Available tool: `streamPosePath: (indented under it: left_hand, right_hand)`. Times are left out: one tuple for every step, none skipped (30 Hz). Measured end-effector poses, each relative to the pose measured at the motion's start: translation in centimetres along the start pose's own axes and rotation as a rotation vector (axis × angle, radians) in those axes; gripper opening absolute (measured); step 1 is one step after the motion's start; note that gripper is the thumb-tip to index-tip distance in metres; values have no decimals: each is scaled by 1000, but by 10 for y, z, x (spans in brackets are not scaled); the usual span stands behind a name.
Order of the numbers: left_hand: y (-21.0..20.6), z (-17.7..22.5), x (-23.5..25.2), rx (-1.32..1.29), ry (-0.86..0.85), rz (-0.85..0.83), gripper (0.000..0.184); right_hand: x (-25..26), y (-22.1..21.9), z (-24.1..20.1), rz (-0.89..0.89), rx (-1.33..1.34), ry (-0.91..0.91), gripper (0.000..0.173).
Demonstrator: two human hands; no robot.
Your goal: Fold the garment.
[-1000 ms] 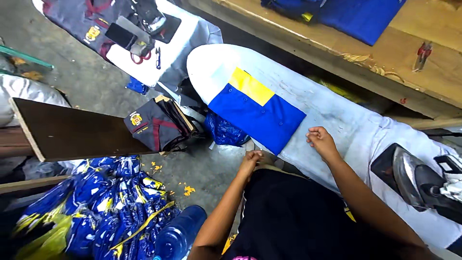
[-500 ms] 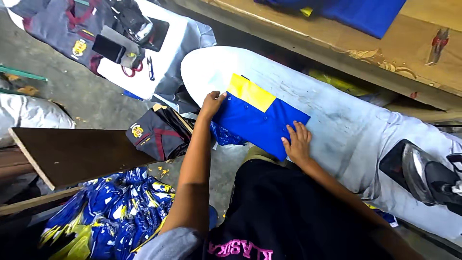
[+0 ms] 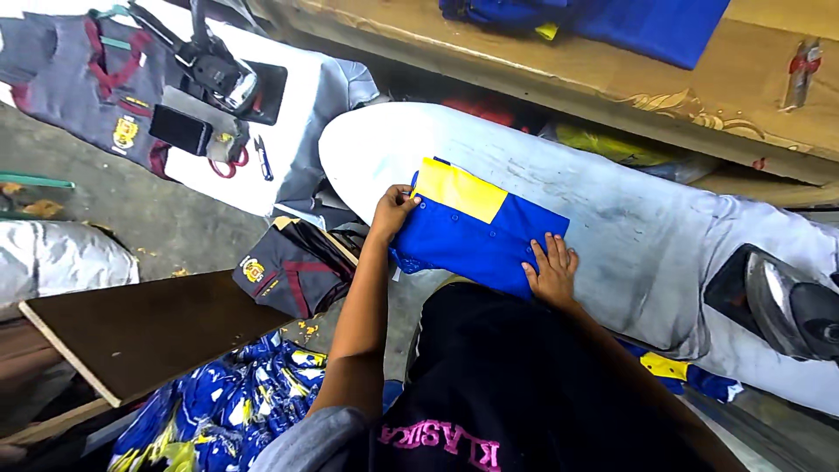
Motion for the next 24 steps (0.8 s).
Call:
streamPosePath:
  left_hand:
    - [0,2,1,-2,-21,5,40]
    - [1,4,2,-10,-40,8,39]
    - [1,6,3,-18,-49,10,36]
    - [2,7,3,-18,-46,10,33]
    - [3,9,4,4,-37,7,31]
    - [4,12,3,49,-24,3,31]
    - [5,15,2,114,-12,-3,32]
    - [6,20,0,184,-5,-7,35]
    - [6,24,-2,241,2,-10,36]
    - [6,27,-4,282,1,-9,37]
    - [6,29,-5,316,-2,-7,37]
    - [6,30,-7,338,-22,-2,36]
    - [6,30,-9,347,-48,8,35]
    - [6,31,-12,347,-79,21,33]
    - [7,32,-14,350,-110,39,30]
    - [7,33,-16,355,-136,61,28]
    - [7,33,-18,364,-164,87,27]
    - [7,32,-20,373,-186,115,25]
    - [6,31,-22,377,-208,144,24]
    - [6,30,-24,372,-231,170,23]
    - [5,30,-26,364,-248,189,22]
    - [4,31,-29,359,-270,206,21]
    - [4,32,-32,360,-296,222,19]
    - [3,33,-35,367,-323,238,18]
  right_hand:
    - [1,0,0,1,-4,-1,58]
    - [1,0,0,1,-5,-2,58]
    - [1,0,0,3,-4,-4,58]
    - [1,-1,0,12,-5,-4,58]
    - [0,-1,0,19,-7,-5,58]
    - [0,-1,1,25,-9,-3,58]
    - [0,-1,1,33,-11,1,58]
    - [0,-1,1,37,-11,4,58]
    - [0,-2,1,43,-8,7,58]
    - [2,-2,2,49,-3,12,58]
    - [3,-2,2,48,8,17,57]
    - [3,-1,2,33,19,20,58]
    - [3,0,2,21,29,22,58]
    - [4,2,2,11,41,22,59]
    - [6,4,2,1,63,15,59]
    - [8,9,2,0,94,-3,58]
    - [12,15,1,0,134,-36,56]
    - [16,23,1,-1,172,-74,54]
    - [23,33,1,0,198,-114,52]
    - [30,43,2,14,212,-140,50]
    - [39,52,3,38,212,-149,48]
    - [46,60,3,56,209,-147,46]
    - [54,67,0,66,216,-140,43]
    - [62,70,-6,65,233,-127,40]
Point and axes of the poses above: each hand's wrist, its own x-axis towards the middle knuckle, its own y-axis out of the back of the hand, z = x × y, the point moved 5 cm from there along x, towards the middle knuckle, and after that the axes turned 2 degrees about z, right-handed, at the moved point
